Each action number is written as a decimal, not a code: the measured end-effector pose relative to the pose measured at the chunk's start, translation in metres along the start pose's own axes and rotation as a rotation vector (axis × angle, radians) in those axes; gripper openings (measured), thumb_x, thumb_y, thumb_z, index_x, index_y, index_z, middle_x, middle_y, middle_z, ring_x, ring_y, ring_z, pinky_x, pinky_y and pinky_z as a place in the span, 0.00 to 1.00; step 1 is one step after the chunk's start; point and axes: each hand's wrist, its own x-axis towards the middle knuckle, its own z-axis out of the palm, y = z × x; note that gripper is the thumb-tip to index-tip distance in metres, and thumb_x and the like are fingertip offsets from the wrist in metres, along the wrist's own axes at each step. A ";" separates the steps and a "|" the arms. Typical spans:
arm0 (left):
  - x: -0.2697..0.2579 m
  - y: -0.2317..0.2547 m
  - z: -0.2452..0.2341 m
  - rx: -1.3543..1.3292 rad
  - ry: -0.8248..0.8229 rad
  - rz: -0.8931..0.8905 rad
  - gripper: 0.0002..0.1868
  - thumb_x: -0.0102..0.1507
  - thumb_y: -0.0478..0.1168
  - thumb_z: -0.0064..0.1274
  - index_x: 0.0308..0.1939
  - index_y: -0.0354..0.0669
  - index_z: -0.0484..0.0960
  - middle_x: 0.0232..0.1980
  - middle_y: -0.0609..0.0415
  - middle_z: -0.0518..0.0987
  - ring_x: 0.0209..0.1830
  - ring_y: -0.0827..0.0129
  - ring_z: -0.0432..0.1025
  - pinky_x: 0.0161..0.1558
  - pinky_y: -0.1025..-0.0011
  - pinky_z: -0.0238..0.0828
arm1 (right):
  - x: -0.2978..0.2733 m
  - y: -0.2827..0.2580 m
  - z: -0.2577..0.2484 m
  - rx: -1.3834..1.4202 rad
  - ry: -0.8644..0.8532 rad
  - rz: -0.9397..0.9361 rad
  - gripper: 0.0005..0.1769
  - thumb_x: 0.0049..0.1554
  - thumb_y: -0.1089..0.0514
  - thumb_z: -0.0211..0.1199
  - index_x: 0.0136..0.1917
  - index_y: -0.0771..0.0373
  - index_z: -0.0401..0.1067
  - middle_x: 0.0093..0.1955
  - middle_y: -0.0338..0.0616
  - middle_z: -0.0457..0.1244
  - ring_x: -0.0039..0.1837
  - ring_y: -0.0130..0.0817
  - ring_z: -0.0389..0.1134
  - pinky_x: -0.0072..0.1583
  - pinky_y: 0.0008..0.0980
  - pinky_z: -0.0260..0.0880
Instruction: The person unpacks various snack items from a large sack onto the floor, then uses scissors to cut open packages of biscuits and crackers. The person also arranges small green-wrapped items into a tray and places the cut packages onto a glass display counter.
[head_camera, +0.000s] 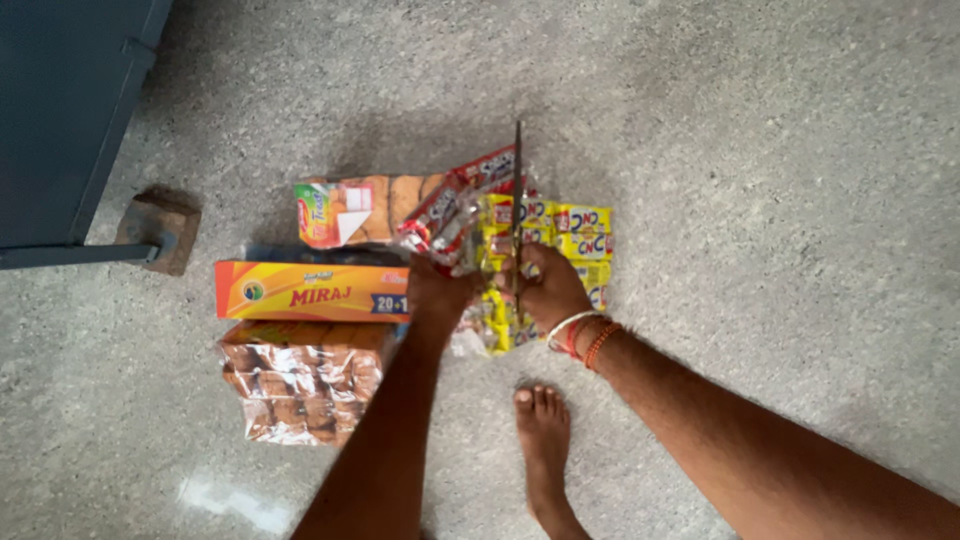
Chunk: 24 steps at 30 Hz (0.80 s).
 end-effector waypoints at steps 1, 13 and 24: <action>-0.005 0.006 -0.003 -0.004 -0.001 -0.033 0.46 0.39 0.42 0.79 0.56 0.30 0.70 0.40 0.46 0.82 0.33 0.63 0.75 0.33 0.63 0.75 | -0.001 -0.001 -0.001 0.014 -0.006 -0.008 0.14 0.55 0.72 0.61 0.54 0.61 0.72 0.42 0.35 0.63 0.40 0.24 0.65 0.43 0.26 0.69; -0.129 0.078 -0.047 -0.637 -0.199 -0.088 0.20 0.52 0.26 0.58 0.50 0.33 0.83 0.38 0.54 0.84 0.29 0.76 0.73 0.28 0.73 0.69 | -0.063 -0.040 -0.022 -0.015 0.022 0.027 0.12 0.59 0.69 0.58 0.57 0.66 0.73 0.50 0.41 0.68 0.45 0.25 0.69 0.48 0.26 0.73; -0.259 0.095 -0.129 -0.690 -0.150 -0.326 0.24 0.51 0.27 0.60 0.53 0.36 0.81 0.38 0.53 0.84 0.30 0.71 0.75 0.30 0.71 0.71 | -0.173 -0.104 0.014 -0.033 -0.080 0.149 0.13 0.59 0.62 0.62 0.57 0.65 0.74 0.59 0.38 0.72 0.46 0.22 0.73 0.49 0.24 0.77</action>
